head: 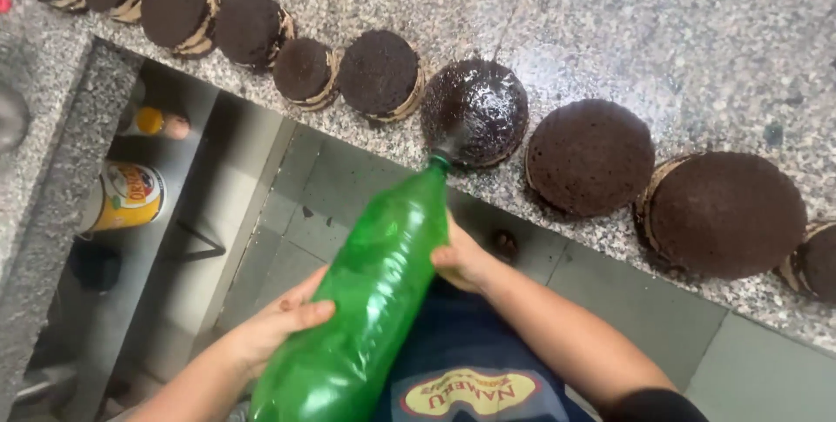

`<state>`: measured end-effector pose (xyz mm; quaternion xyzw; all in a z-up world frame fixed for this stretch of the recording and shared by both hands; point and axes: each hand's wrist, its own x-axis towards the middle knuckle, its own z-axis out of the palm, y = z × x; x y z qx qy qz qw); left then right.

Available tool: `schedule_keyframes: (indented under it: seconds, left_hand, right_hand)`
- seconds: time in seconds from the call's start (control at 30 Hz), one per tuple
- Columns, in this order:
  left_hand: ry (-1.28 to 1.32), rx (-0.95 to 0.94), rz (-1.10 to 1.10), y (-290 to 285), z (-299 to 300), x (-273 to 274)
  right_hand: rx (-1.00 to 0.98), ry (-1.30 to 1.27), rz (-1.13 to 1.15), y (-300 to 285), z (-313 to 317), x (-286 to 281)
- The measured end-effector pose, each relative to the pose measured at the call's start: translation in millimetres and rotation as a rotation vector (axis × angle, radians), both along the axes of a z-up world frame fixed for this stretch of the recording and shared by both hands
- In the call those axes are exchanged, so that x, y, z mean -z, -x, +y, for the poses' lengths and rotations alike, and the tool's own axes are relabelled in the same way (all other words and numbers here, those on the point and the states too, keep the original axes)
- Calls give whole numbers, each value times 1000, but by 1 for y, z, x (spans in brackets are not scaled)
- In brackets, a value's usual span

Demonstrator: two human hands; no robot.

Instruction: Assembling multi-layered chocolate cakes by stacking cake layers, adding chocolate chips, and applying chocolate sauce and frosting.

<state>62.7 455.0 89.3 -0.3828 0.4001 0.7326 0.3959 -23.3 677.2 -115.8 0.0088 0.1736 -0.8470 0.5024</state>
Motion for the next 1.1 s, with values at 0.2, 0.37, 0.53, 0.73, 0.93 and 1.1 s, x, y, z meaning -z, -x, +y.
schedule_keyframes:
  seconds: [0.2, 0.37, 0.53, 0.73, 0.93, 1.1]
  left_hand:
    - [4, -84, 142, 35, -15, 10]
    - [-25, 108, 63, 36, -29, 3]
    - [-8, 66, -39, 22, -55, 22]
    - [-80, 114, 174, 44, -58, 42]
    - [-117, 184, 130, 34, -40, 50]
    - [-275, 116, 160, 20, 1, 57]
  right_hand:
    - [35, -41, 18, 44, -16, -7]
    - [92, -67, 93, 1, 0, -21]
    - [96, -44, 71, 18, -41, -15]
    - [168, -154, 126, 16, -13, -35]
    - [222, -204, 109, 5, 2, -31]
    - [295, -239, 150, -2, 54, -63]
